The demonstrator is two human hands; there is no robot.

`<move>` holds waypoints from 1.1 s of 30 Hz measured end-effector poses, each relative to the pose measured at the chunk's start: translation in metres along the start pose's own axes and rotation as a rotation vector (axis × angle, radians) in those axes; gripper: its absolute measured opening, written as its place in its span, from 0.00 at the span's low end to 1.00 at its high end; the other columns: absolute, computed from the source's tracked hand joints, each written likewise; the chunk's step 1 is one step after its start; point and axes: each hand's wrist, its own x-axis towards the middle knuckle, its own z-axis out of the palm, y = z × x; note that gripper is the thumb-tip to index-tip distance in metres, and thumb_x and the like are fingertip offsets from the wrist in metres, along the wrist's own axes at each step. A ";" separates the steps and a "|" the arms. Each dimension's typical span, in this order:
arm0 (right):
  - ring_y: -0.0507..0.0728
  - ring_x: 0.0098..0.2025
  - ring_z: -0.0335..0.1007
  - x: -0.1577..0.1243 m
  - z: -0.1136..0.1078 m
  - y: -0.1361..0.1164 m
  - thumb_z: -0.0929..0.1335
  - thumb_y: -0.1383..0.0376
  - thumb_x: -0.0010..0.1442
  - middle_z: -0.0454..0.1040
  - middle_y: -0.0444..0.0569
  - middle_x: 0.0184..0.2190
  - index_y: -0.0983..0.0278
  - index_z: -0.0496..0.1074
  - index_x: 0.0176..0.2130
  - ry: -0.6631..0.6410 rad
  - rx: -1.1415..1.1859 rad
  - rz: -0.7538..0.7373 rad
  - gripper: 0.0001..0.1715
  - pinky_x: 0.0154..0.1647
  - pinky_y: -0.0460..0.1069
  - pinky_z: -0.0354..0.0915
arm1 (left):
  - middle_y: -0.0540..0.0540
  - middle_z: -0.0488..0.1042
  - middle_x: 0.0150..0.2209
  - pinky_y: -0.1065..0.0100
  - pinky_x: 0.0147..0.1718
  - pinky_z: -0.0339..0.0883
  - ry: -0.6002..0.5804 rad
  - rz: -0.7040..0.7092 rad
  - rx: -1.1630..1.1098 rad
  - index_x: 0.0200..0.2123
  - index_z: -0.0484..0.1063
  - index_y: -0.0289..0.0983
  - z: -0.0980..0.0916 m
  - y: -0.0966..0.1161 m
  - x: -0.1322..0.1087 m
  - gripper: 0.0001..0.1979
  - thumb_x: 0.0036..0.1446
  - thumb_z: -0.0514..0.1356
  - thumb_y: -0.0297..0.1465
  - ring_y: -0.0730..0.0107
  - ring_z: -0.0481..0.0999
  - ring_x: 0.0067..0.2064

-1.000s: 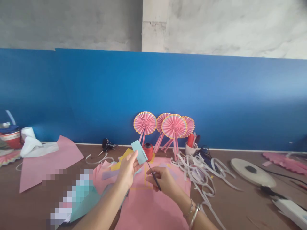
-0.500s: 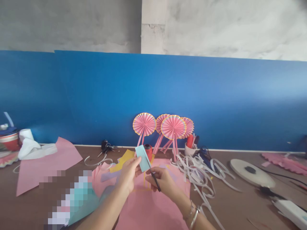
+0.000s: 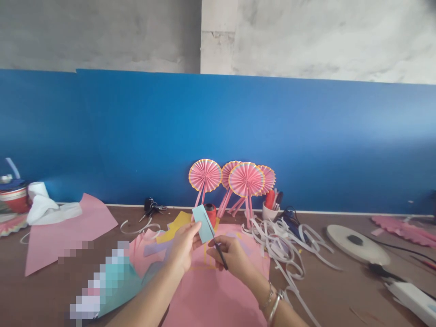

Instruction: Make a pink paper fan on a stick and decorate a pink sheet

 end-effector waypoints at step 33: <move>0.49 0.16 0.61 0.002 -0.003 0.002 0.71 0.57 0.46 0.67 0.40 0.13 0.65 0.72 0.30 0.021 -0.003 -0.040 0.14 0.18 0.43 0.56 | 0.43 0.77 0.25 0.65 0.36 0.68 -0.024 0.011 0.180 0.21 0.71 0.35 0.006 -0.001 -0.008 0.12 0.42 0.65 0.39 0.62 0.77 0.31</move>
